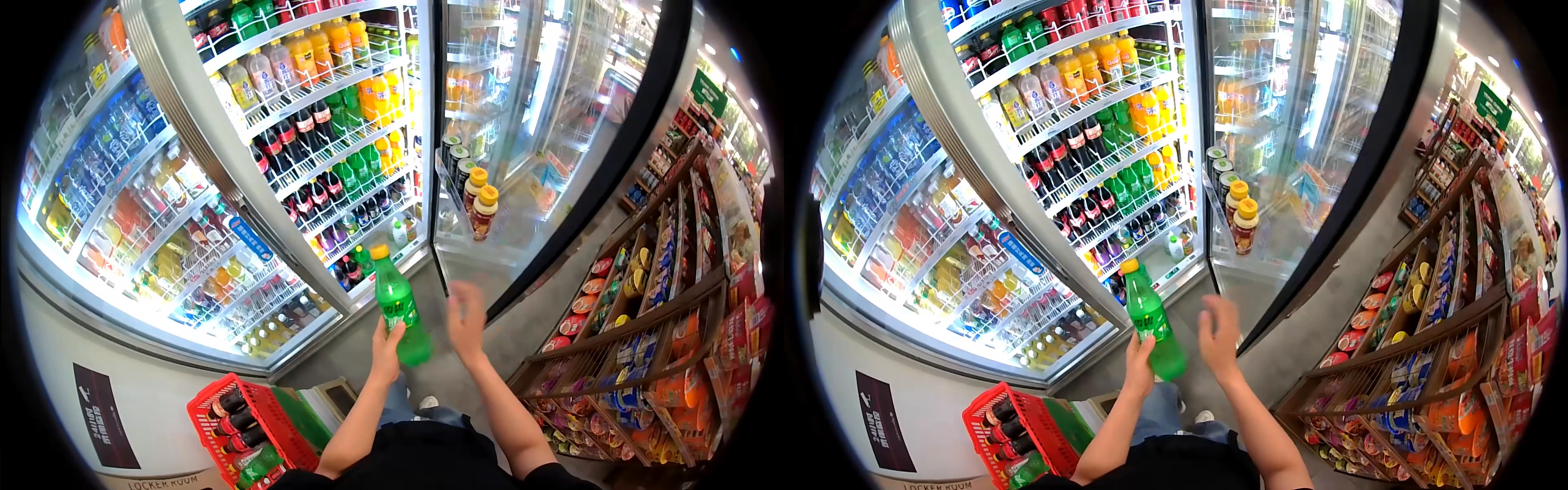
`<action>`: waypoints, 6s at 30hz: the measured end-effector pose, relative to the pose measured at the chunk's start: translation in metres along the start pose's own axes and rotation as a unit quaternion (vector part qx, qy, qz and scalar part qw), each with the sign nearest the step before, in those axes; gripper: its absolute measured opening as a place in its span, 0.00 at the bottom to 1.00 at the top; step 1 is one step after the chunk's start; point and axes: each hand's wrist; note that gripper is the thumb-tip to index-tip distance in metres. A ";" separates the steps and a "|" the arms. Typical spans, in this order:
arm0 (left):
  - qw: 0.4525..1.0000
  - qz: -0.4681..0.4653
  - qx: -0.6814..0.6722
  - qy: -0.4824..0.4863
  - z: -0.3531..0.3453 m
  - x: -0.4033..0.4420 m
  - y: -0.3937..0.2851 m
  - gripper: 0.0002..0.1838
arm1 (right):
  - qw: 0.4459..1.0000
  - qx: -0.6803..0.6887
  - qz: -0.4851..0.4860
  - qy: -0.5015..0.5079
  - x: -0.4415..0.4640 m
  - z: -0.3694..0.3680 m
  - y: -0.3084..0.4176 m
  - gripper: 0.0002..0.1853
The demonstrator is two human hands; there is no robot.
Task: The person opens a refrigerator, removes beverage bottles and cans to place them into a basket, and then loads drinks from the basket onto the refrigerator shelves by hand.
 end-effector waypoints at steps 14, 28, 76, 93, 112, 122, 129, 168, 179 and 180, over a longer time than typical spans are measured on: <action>0.995 -0.062 -0.017 -0.080 0.049 0.128 -0.087 0.27 | 0.850 0.223 -0.092 0.469 0.149 -0.137 -0.026 0.33; 0.992 0.011 0.129 0.009 0.056 0.270 -0.162 0.27 | 0.860 0.266 -0.154 0.408 0.229 -0.189 -0.130 0.36; 0.790 -0.383 0.468 -0.100 0.020 0.569 -0.340 0.33 | 0.952 0.265 0.134 0.070 0.488 -0.375 -0.256 0.33; 0.839 -0.285 0.433 -0.163 0.059 0.630 -0.324 0.33 | 0.976 0.165 0.131 0.045 0.490 -0.432 -0.310 0.35; 0.859 -0.270 0.395 -0.184 0.080 0.663 -0.323 0.35 | 0.979 -0.038 0.091 0.178 0.507 -0.436 -0.300 0.39; 0.844 -0.237 0.413 -0.246 0.075 0.642 -0.293 0.45 | 0.988 0.092 0.078 0.097 0.470 -0.414 -0.306 0.38; 0.900 -0.297 0.258 -0.185 0.072 0.570 -0.246 0.37 | 0.990 0.114 0.059 0.064 0.396 -0.402 -0.281 0.31; 0.934 -0.228 0.056 -0.270 0.058 0.086 -0.136 0.27 | 0.849 0.473 -0.125 0.201 0.193 -0.184 -0.001 0.24; 0.831 -0.322 0.015 -0.453 0.151 -0.048 -0.121 0.27 | 0.800 0.479 -0.036 0.360 0.133 -0.254 0.053 0.24; 0.825 -0.324 0.010 -0.463 0.156 -0.057 -0.121 0.27 | 0.798 0.472 -0.026 0.374 0.133 -0.254 0.065 0.24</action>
Point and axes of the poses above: each hand's wrist, its own x-axis towards the middle knuckle, its own z-axis out of the back of the hand, y = z × x, and after that the axes turned 14 degrees about z, right-handed
